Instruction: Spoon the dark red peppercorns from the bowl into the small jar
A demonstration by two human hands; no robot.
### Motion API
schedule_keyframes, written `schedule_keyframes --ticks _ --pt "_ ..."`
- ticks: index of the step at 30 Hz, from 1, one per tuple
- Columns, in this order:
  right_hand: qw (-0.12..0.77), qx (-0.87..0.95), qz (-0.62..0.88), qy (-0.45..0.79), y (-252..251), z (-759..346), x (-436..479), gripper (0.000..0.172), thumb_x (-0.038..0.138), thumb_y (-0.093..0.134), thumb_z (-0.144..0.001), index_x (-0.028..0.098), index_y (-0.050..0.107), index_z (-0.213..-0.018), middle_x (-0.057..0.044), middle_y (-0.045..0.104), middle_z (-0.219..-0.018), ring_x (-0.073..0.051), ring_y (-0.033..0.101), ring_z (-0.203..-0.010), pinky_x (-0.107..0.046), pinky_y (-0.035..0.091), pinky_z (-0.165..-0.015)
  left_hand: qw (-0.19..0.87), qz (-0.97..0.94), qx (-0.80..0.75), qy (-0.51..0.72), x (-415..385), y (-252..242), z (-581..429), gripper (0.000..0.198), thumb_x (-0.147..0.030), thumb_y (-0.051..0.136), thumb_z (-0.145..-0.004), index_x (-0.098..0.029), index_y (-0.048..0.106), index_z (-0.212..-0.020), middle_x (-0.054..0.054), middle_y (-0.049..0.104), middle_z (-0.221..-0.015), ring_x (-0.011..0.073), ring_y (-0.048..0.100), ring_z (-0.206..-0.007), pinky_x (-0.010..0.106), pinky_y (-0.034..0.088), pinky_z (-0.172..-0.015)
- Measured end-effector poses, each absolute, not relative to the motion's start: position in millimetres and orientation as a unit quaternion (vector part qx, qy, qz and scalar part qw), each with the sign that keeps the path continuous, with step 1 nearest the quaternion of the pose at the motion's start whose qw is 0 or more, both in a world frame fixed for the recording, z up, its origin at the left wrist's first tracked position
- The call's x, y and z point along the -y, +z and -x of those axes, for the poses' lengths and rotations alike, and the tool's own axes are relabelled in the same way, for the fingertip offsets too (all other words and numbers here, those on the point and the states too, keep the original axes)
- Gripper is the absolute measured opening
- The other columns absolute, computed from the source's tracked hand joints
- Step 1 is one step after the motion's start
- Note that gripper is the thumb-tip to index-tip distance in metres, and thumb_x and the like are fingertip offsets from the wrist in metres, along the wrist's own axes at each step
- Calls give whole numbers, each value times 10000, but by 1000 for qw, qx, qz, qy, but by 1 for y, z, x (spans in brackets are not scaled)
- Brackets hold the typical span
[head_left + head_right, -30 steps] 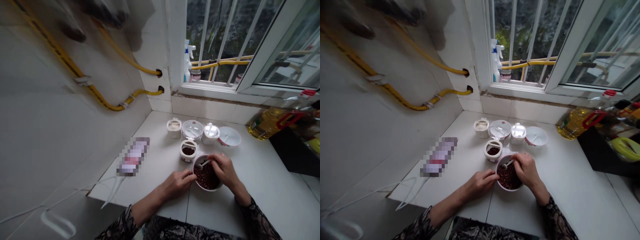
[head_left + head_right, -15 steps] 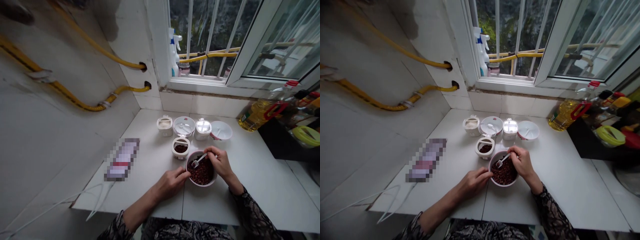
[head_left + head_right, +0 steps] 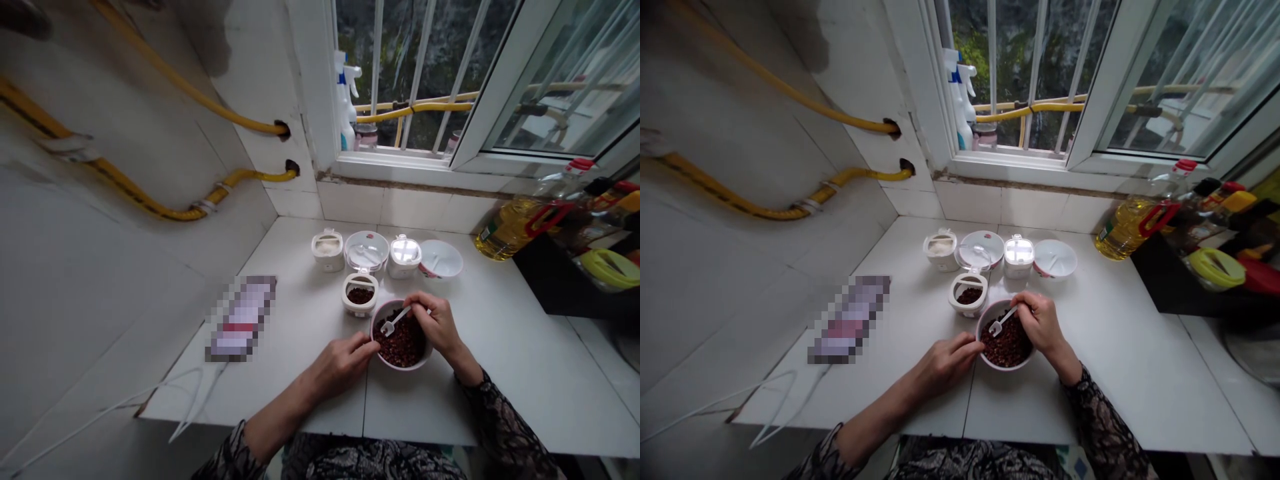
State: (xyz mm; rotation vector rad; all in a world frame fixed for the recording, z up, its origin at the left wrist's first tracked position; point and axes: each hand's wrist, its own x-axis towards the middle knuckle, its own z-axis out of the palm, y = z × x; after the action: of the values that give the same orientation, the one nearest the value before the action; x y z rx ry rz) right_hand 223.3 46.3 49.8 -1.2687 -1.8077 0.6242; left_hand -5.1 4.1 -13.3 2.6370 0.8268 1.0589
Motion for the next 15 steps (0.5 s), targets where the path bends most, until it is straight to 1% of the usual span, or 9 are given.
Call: schedule_keyframes --ticks 5,10,15 --pt "409 721 498 254 50 -222 -46 219 163 467 -757 210 667 -683 7 647 -568 -147 577 -558 -253 440 -599 82 -887 -272 364 -5 -11 4 221 -97 387 -952 -151 532 -1111 64 625 -882 114 636 -690 192 541 -575" --pt "411 669 521 335 54 -221 -45 209 204 465 -739 200 664 -673 19 624 -525 -139 558 -527 -246 434 -572 80 -886 -271 369 -5 -10 4 210 -99 401 -954 -153 531 -1110 63 626 -879 111 631 -682 186 534 -572" --pt "432 604 541 395 57 -221 -45 193 250 484 -699 191 664 -659 20 604 -503 -128 523 -500 -239 398 -528 86 -887 -270 365 -5 -12 4 212 -89 409 -944 -150 533 -1103 67 623 -880 115 632 -697 186 537 -592"
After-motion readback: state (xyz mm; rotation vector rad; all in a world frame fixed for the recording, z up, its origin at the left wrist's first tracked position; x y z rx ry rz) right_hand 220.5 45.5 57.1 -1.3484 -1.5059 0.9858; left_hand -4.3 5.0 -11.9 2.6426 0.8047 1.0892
